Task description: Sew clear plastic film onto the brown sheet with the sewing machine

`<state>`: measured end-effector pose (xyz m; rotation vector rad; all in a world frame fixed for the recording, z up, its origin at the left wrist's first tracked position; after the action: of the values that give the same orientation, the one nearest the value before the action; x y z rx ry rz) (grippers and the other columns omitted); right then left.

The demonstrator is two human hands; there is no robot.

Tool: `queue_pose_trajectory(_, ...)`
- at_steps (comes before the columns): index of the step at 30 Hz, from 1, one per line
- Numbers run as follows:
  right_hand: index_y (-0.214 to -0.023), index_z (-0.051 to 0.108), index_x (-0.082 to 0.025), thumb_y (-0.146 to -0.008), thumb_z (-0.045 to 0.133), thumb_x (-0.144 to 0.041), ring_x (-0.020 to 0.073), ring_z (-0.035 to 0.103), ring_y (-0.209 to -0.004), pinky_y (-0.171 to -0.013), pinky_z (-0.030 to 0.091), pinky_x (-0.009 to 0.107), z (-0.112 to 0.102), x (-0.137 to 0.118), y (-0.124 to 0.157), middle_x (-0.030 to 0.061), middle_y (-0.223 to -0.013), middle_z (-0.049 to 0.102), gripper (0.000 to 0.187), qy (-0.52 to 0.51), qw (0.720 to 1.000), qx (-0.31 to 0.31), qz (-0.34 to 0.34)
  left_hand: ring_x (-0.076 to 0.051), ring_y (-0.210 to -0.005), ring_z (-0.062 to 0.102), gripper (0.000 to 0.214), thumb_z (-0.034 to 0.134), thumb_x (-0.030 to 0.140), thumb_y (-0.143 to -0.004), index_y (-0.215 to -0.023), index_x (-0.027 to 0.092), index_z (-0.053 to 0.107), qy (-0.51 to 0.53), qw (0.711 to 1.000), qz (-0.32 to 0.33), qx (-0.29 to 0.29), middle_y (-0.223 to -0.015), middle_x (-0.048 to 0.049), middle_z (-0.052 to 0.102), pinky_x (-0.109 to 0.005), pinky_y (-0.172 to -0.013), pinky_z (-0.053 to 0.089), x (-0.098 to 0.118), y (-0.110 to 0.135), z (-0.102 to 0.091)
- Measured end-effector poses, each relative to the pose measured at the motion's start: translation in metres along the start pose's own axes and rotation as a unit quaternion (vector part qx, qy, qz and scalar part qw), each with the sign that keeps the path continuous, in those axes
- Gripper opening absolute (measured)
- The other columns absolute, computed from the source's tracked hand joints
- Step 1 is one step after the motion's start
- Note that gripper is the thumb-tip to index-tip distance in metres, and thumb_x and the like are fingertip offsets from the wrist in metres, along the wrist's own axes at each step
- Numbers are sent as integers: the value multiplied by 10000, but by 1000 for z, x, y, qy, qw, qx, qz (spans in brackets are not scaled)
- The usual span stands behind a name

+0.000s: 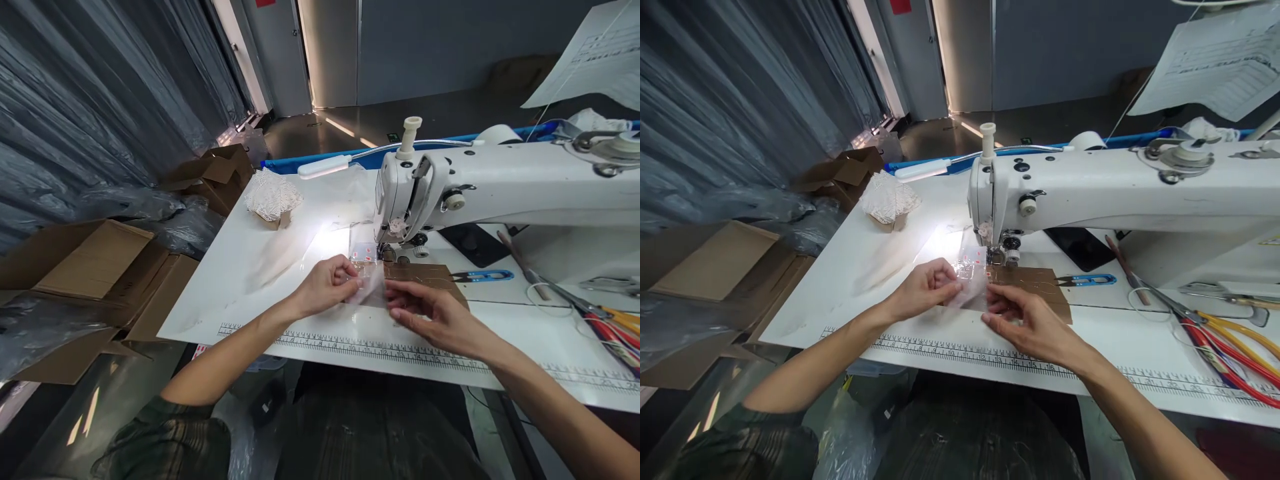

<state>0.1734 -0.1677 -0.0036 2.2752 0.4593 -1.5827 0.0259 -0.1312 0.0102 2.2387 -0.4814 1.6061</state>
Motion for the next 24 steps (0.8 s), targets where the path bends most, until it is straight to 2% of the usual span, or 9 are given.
queue_pose_trajectory(3,-1327,550,-232,-811,702,-444,181,648,-926,-797,551,315,36,-9,-2,59,-1057,675,578,-135,984,-112,3,-164,-723,702,364,705,424,-827,-963,145,513,154,983,-49,-91,-841,-58,686,-284,-627,591,9,14,31)
queue_pose_trajectory(6,-1209,617,-200,-847,653,-453,147,650,-798,-718,546,289,46,-6,-7,30,-917,678,443,-197,971,-135,22,-150,-710,692,334,673,425,-854,-954,130,551,143,985,-32,-86,-804,-54,680,-273,-643,591,19,16,24)
queue_pose_trajectory(10,-1142,616,-172,-857,612,-442,156,659,-715,-626,535,291,32,19,-24,57,-902,691,392,-166,976,-109,85,-117,-616,636,242,518,358,-951,-1021,134,574,-31,999,10,7,-701,-7,633,-227,-569,519,24,-1,-26)
queue_pose_trajectory(12,-1097,620,-182,-875,574,-398,153,647,-665,-611,511,292,12,25,-38,49,-849,693,314,-65,993,-62,81,-127,-651,629,200,481,294,-965,-1044,149,593,-214,975,44,44,-763,-20,648,-242,-589,487,27,-15,-46)
queue_pose_trajectory(13,-1046,634,-186,-876,562,-383,151,625,-625,-589,486,289,0,24,-44,34,-779,677,270,12,997,-26,68,-145,-702,634,181,478,252,-960,-1045,153,603,-313,946,63,57,-822,-37,661,-258,-614,478,28,-23,-51)
queue_pose_trajectory(16,-912,662,-198,-863,560,-383,145,546,-560,-540,407,283,-19,14,-56,-1,-638,605,216,180,983,36,16,-199,-861,632,196,489,145,-916,-1071,147,609,-521,844,108,71,-1035,-90,660,-299,-678,462,25,-47,-49)
queue_pose_trajectory(18,-910,667,-202,-865,555,-398,140,532,-573,-539,397,276,-19,12,-58,-4,-648,599,231,178,984,31,-1,-208,-925,618,228,482,136,-911,-1104,154,601,-566,809,142,71,-1149,-99,626,-309,-715,459,24,-63,-41)
queue_pose_trajectory(20,-953,669,-203,-873,551,-403,132,532,-586,-539,404,265,-19,15,-56,-5,-669,600,246,145,989,21,-2,-198,-921,609,238,452,142,-924,-1104,164,607,-573,801,168,50,-1141,-89,620,-305,-723,457,22,-79,-30)
queue_pose_trajectory(24,-1040,666,-207,-875,570,-436,125,529,-613,-534,411,254,-18,25,-51,-2,-712,600,298,120,993,-2,12,-180,-781,583,229,412,163,-940,-984,134,635,-557,814,165,-1,-972,-95,622,-289,-654,446,16,-108,-19)
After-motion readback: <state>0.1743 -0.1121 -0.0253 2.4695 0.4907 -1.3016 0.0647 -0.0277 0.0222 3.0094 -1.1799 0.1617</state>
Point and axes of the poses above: each hand's wrist, its own y-axis away from the middle knuckle, its own z-axis out of the palm, x = y × z, the point moved 10 cm from there along -y, towards the middle knuckle
